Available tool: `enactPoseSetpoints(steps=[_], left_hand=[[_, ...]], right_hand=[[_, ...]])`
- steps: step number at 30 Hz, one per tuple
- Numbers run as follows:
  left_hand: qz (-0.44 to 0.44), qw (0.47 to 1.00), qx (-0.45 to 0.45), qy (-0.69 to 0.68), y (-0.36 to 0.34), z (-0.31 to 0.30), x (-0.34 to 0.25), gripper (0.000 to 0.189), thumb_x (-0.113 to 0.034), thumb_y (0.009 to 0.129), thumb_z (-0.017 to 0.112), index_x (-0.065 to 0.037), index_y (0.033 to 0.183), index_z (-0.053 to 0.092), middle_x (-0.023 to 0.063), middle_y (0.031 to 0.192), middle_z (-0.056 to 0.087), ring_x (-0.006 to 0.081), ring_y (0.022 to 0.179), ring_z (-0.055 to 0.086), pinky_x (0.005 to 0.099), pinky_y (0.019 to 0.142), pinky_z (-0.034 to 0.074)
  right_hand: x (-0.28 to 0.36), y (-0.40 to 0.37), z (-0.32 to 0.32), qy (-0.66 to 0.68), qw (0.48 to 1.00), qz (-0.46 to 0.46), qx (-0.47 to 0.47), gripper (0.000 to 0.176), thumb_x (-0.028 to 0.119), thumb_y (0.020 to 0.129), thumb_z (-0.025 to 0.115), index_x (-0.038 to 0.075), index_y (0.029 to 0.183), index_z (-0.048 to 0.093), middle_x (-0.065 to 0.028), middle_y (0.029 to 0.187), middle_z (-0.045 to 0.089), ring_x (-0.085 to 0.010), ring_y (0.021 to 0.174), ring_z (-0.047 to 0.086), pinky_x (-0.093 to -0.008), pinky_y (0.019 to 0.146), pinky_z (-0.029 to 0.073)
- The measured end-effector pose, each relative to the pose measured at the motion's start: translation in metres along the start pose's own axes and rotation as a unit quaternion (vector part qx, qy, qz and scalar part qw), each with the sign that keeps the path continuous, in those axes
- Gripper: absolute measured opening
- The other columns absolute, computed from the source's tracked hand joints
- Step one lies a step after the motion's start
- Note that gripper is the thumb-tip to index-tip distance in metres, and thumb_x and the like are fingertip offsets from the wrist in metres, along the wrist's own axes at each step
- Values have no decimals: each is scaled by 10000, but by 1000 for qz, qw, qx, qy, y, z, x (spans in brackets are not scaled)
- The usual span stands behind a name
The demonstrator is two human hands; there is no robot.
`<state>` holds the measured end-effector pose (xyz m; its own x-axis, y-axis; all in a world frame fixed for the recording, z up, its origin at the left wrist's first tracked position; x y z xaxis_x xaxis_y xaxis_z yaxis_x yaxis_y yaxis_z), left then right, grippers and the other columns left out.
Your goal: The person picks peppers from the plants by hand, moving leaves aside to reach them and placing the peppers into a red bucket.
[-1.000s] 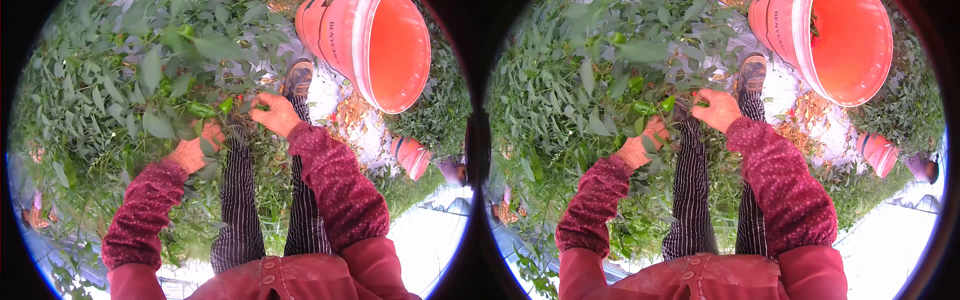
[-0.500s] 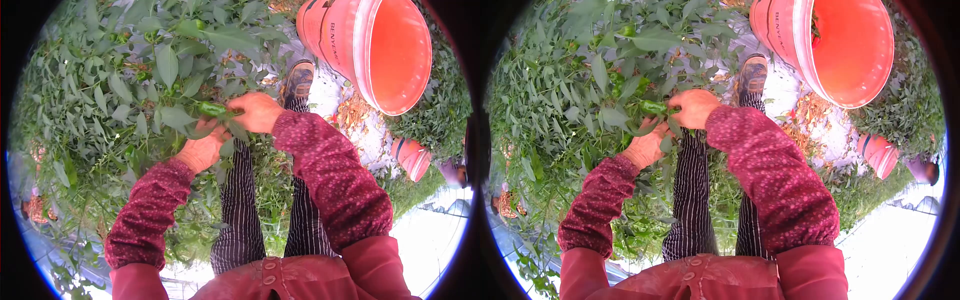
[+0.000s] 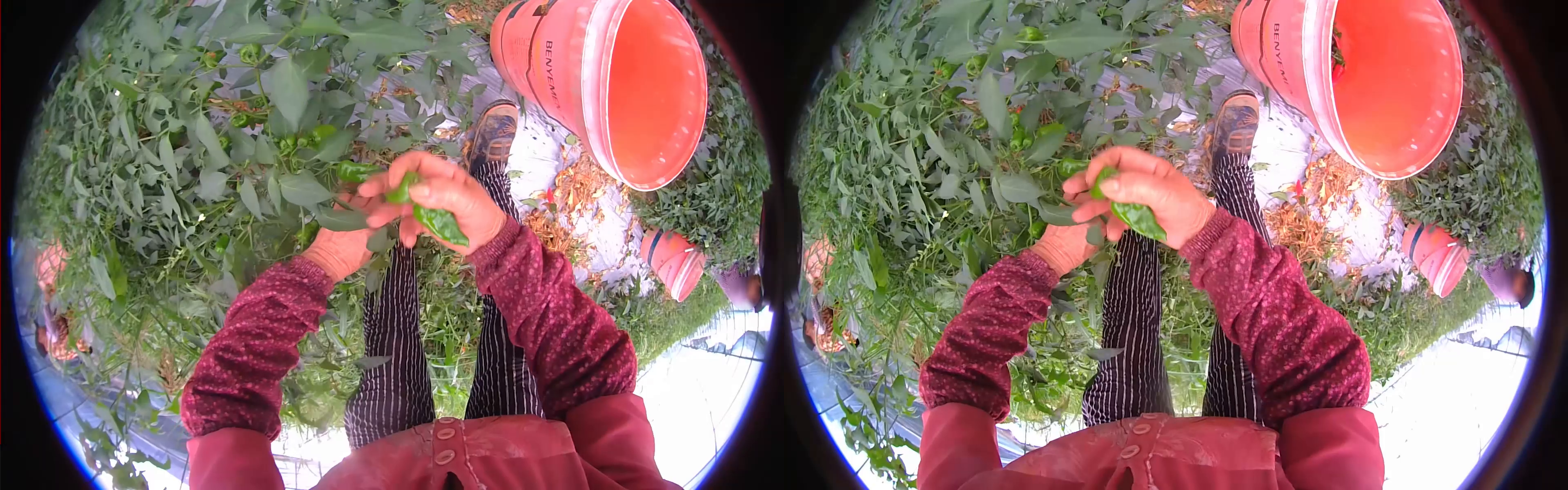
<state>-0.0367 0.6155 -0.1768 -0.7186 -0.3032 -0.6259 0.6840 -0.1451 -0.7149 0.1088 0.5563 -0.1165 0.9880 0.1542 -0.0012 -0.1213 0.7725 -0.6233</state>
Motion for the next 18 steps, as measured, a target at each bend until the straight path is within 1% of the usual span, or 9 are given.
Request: enactPoseSetpoints(steps=[1, 3, 4, 6, 7, 8, 10, 16, 18], left_hand=[[58, 969, 3, 239, -2, 2, -15, 381, -199, 765, 547, -95, 1131, 537, 122, 1211, 467, 285, 1164, 449, 434, 956, 371], [159, 737, 8, 657, -6, 12, -34, 385, -221, 758, 555, -110, 1126, 535, 124, 1239, 444, 274, 1184, 435, 431, 965, 368], [159, 738, 8, 656, -6, 14, -32, 385, -221, 758, 555, -110, 1126, 535, 124, 1239, 444, 274, 1184, 435, 431, 965, 368], [163, 731, 17, 662, -5, 17, -28, 347, -249, 811, 495, -106, 1125, 530, 160, 1248, 463, 326, 1148, 463, 500, 972, 339], [163, 732, 17, 661, -3, 21, -35, 347, -249, 811, 495, -106, 1125, 530, 160, 1248, 463, 326, 1148, 463, 500, 972, 339], [44, 762, 78, 642, 1, 24, -35, 348, -268, 830, 485, -106, 1135, 528, 158, 1224, 486, 328, 1153, 458, 496, 978, 333], [-75, 778, 136, 609, 1, 24, -36, 351, -287, 849, 476, -106, 1145, 527, 157, 1199, 510, 330, 1159, 452, 492, 985, 327], [24, 778, 81, 623, 1, 27, -20, 362, -306, 871, 460, -93, 1157, 525, 135, 1145, 557, 298, 1136, 476, 460, 983, 343], [60, 741, 43, 667, 0, 31, -40, 312, -150, 810, 508, -95, 1107, 585, 124, 1091, 578, 309, 1119, 489, 477, 973, 332]], right_hand=[[11, 4, 1, -92, 995, -26, -13, 249, 186, 826, 577, 47, 1031, 549, -91, 1051, 610, -176, 831, 622, -283, 627, 520], [36, 16, 10, -345, 930, -114, -56, 228, 159, 800, 538, 52, 990, 604, -86, 984, 647, -209, 841, 640, -317, 651, 507], [40, 26, 13, -345, 930, -112, -58, 228, 159, 800, 538, 52, 990, 604, -86, 984, 647, -209, 841, 640, -317, 651, 507], [42, 44, 24, -754, 642, -117, -67, 302, 153, 719, 588, 41, 999, 611, -134, 846, 657, -269, 743, 636, -356, 657, 508], [33, 52, 24, -785, 602, -124, -79, 298, 166, 681, 609, 29, 944, 634, -133, 779, 653, -297, 758, 629, -395, 695, 505], [28, 58, 29, -785, 602, -123, -78, 298, 166, 681, 609, 29, 944, 634, -133, 779, 653, -297, 758, 629, -395, 695, 505], [14, 70, 32, -879, 469, -32, -76, 244, 185, 682, 630, 32, 870, 659, -121, 812, 663, -294, 784, 637, -394, 694, 509], [15, 75, 28, -886, 455, 47, -80, 174, 106, 711, 606, 95, 851, 709, -88, 882, 682, -255, 843, 654, -358, 700, 523], [21, 69, 26, -891, 445, 40, -76, 173, 111, 704, 610, 93, 845, 708, -94, 870, 681, -257, 831, 654, -362, 697, 522]])
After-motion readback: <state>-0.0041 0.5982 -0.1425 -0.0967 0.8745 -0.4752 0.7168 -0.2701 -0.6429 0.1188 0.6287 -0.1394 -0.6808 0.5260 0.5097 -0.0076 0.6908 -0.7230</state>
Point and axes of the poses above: each hand's wrist, its own y-axis towards the middle knuckle, its own z-axis out of the palm, x = y × z, the point moved 5 cm from there along y, towards the middle knuckle
